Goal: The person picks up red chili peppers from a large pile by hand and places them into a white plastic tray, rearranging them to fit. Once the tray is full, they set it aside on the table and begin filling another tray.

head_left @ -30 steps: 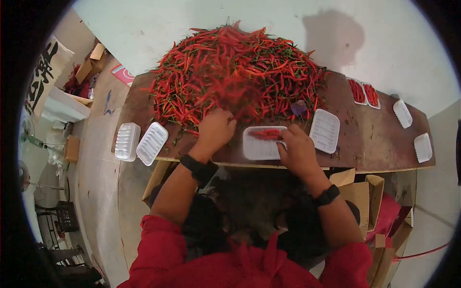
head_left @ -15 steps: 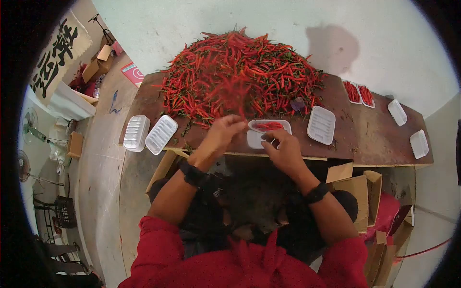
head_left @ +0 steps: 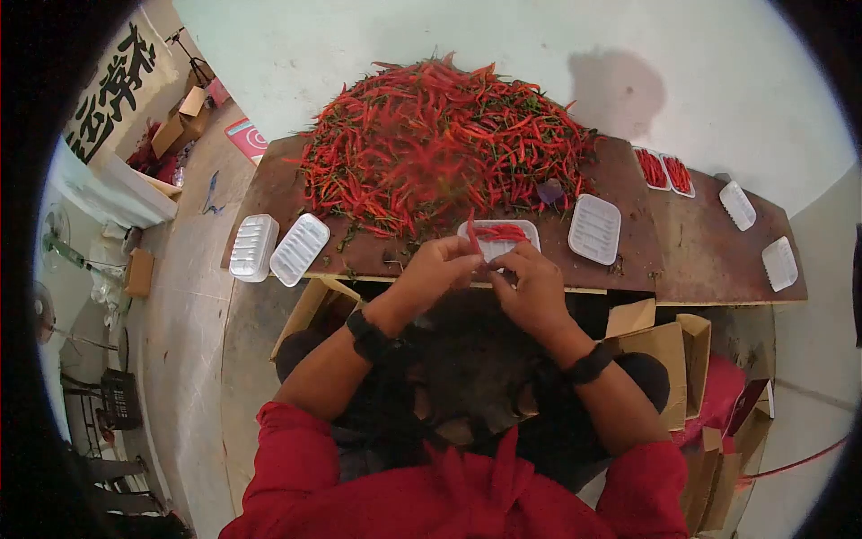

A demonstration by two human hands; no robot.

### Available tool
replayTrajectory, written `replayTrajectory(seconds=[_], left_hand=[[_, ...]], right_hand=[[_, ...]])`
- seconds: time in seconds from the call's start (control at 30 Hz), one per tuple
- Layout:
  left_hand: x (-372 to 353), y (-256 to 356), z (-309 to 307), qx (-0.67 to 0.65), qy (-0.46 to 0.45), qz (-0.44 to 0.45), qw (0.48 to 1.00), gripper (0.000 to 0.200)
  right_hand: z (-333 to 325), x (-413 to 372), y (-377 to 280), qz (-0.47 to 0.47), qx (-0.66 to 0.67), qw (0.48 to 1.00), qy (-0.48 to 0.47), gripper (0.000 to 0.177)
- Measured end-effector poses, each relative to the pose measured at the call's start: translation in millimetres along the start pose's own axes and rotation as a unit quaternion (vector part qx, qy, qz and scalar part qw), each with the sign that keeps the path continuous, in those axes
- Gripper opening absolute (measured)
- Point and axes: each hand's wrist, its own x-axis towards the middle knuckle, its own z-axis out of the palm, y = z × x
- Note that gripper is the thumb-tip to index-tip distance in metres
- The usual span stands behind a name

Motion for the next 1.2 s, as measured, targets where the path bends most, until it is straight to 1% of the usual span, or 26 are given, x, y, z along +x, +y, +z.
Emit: replayTrajectory(seconds=[0.13, 0.23, 0.3, 0.47, 0.53, 0.57, 0.6, 0.63, 0.7, 0.73, 0.77, 0.8, 0.83, 0.87, 0.9, 0.93, 0.97, 1.0, 1.03, 1.07, 1.13, 1.2], left_hand=[[6.2, -3.4, 3.1, -0.022, 0.014, 0.004, 1.000, 0.014], [8.9, -3.1, 7.2, -0.055, 0.036, -0.016, 0.998, 0.015], [11.3, -6.1, 6.2, -0.054, 0.029, -0.018, 0.998, 0.015], [14.3, -13.4, 10.4, -0.042, 0.031, -0.021, 0.998, 0.014], [15.8, -19.4, 15.1, 0.031, 0.059, 0.075, 0.995, 0.013], [13.7, -19.4, 16.5, 0.031, 0.058, 0.074, 0.995, 0.013], [10.6, -17.7, 18.5, 0.133, 0.073, 0.116, 0.982, 0.013], [8.8, -15.4, 20.0, 0.233, 0.086, 0.157, 0.956, 0.013], [7.6, -10.2, 20.6, 0.218, 0.090, 0.166, 0.957, 0.013], [7.5, -8.5, 20.0, 0.202, 0.095, 0.176, 0.959, 0.012], [9.8, -6.4, 16.4, 0.202, 0.094, 0.175, 0.959, 0.012], [14.1, -3.4, 9.8, 0.223, 0.112, 0.167, 0.954, 0.012], [16.5, -1.3, 4.4, 0.244, 0.130, 0.158, 0.948, 0.012], [16.5, 0.6, 1.3, 0.244, 0.131, 0.155, 0.948, 0.012], [16.4, 3.2, -0.8, 0.322, 0.134, 0.177, 0.920, 0.011], [17.1, 4.7, -2.9, 0.398, 0.136, 0.197, 0.885, 0.011], [18.3, 3.1, -5.8, 0.399, 0.136, 0.196, 0.885, 0.011], [20.5, -0.6, -8.8, 0.450, 0.130, 0.221, 0.855, 0.013], [23.5, -4.6, -11.0, 0.500, 0.122, 0.245, 0.822, 0.014], [27.9, -9.7, -12.8, 0.500, 0.121, 0.243, 0.822, 0.014], [36.4, -18.7, -15.0, 0.523, 0.113, 0.275, 0.799, 0.013], [41.9, -20.8, -12.3, 0.540, 0.113, 0.265, 0.791, 0.013]], right_hand=[[1.6, -0.8, 8.3, 0.013, -0.004, 1.000, -0.017, 0.011], [3.4, -1.8, 11.9, -0.002, -0.022, 1.000, -0.012, 0.010], [4.5, -2.5, 12.9, 0.028, 0.004, 0.999, -0.021, 0.009], [4.8, -2.8, 16.2, 0.043, 0.013, 0.999, -0.021, 0.009], [6.3, -3.3, 18.3, 0.050, 0.019, 0.998, -0.018, 0.009], [8.8, -3.8, 22.0, 0.083, 0.032, 0.996, -0.024, 0.013], [10.7, -4.1, 25.2, 0.116, 0.044, 0.992, -0.030, 0.017], [11.3, -4.0, 28.0, 0.118, 0.044, 0.992, -0.029, 0.017], [10.2, -4.0, 33.6, 0.152, -0.033, 0.979, -0.128, 0.025], [8.2, -5.8, 35.9, 0.154, -0.033, 0.979, -0.128, 0.025], [5.5, -7.5, 37.5, 0.114, -0.035, 0.957, -0.265, 0.026], [4.4, -8.5, 37.6, 0.070, -0.036, 0.914, -0.397, 0.028], [4.0, -9.5, 35.7, 0.071, -0.035, 0.914, -0.399, 0.028], [0.9, -8.2, 28.2, 0.085, -0.074, 0.910, -0.400, 0.030], [-0.6, -6.8, 24.7, 0.097, -0.113, 0.904, -0.400, 0.032], [-1.3, -4.8, 27.1, 0.096, -0.113, 0.904, -0.402, 0.032], [-3.1, -2.4, 31.3, 0.107, -0.104, 0.941, -0.304, 0.029], [-5.3, 0.1, 36.1, 0.118, -0.094, 0.967, -0.203, 0.026], [-5.8, 2.8, 43.0, 0.114, -0.088, 0.978, -0.154, 0.019], [-6.2, 6.1, 49.7, 0.116, -0.087, 0.977, -0.154, 0.019], [-7.0, 12.0, 61.0, 0.088, -0.100, 0.990, -0.055, 0.016], [-7.4, 15.4, 68.1, 0.076, -0.120, 0.989, -0.042, 0.017]])
